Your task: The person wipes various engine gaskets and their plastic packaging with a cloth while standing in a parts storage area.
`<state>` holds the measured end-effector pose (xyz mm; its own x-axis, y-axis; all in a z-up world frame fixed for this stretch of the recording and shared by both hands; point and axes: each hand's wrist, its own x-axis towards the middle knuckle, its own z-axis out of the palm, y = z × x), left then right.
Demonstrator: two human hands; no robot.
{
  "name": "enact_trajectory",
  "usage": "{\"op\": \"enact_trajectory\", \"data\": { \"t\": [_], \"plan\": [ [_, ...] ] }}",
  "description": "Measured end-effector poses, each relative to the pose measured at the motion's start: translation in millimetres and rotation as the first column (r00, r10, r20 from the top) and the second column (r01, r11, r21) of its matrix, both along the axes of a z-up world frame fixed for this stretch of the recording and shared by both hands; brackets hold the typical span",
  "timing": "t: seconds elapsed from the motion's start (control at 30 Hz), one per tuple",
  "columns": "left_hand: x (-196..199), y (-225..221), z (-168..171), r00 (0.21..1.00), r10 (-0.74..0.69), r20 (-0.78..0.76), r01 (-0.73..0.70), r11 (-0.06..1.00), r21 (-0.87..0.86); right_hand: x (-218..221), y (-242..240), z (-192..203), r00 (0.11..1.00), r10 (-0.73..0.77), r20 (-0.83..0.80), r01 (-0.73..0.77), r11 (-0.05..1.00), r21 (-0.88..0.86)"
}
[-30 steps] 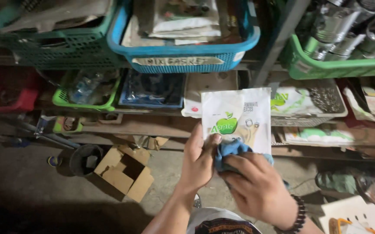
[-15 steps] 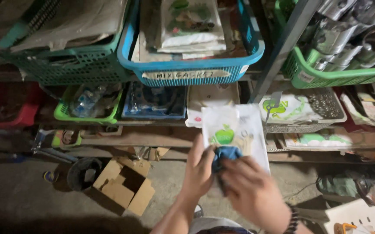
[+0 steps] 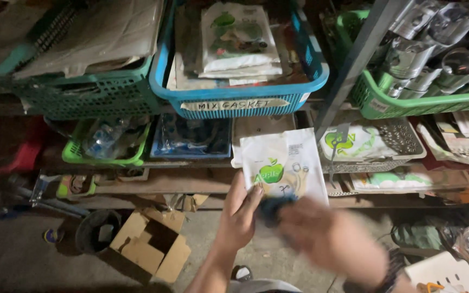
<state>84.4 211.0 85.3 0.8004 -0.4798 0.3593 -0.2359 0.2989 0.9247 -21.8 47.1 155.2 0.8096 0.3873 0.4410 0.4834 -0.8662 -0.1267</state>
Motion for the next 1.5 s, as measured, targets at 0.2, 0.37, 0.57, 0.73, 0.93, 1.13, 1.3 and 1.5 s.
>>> {"op": "enact_trajectory", "data": {
  "t": [0.2, 0.37, 0.57, 0.73, 0.93, 1.13, 1.3, 1.5],
  "plan": [
    [5, -6, 4, 1.000, -0.006, -0.027, 0.008, 0.997, 0.072, 12, 20, 24, 0.995, 0.084, 0.047, -0.086, 0.995, 0.050],
    [9, -6, -3, 0.971, -0.216, -0.101, 0.206, 0.973, -0.103, 21, -7, 30, 0.994, 0.008, -0.110, 0.001, 0.996, 0.087],
    [16, -7, 9, 0.971, -0.222, -0.090, 0.215, 0.973, -0.084, 22, -4, 21, 0.997, 0.045, -0.066, -0.033, 0.985, 0.168],
    [14, -5, 2, 0.976, -0.210, -0.050, 0.205, 0.974, -0.092, 25, -3, 1, 0.977, -0.214, -0.011, 0.214, 0.969, 0.122],
    [19, 4, 0, 0.988, -0.110, -0.104, 0.115, 0.993, 0.039, 9, 2, 9, 0.972, 0.170, -0.165, -0.122, 0.957, 0.264],
    [13, 2, 14, 0.980, -0.179, -0.086, 0.173, 0.982, -0.081, 4, 30, -10, 0.950, -0.297, 0.095, 0.283, 0.950, 0.132],
    [13, 14, 15, 0.984, -0.143, -0.107, 0.137, 0.989, -0.062, 5, 5, -3, 0.939, -0.325, 0.115, 0.301, 0.935, 0.185],
    [16, 8, 16, 0.999, -0.029, -0.015, 0.029, 0.999, -0.024, 13, 53, -8, 0.985, -0.168, 0.032, 0.164, 0.980, 0.112]
  ]
}}
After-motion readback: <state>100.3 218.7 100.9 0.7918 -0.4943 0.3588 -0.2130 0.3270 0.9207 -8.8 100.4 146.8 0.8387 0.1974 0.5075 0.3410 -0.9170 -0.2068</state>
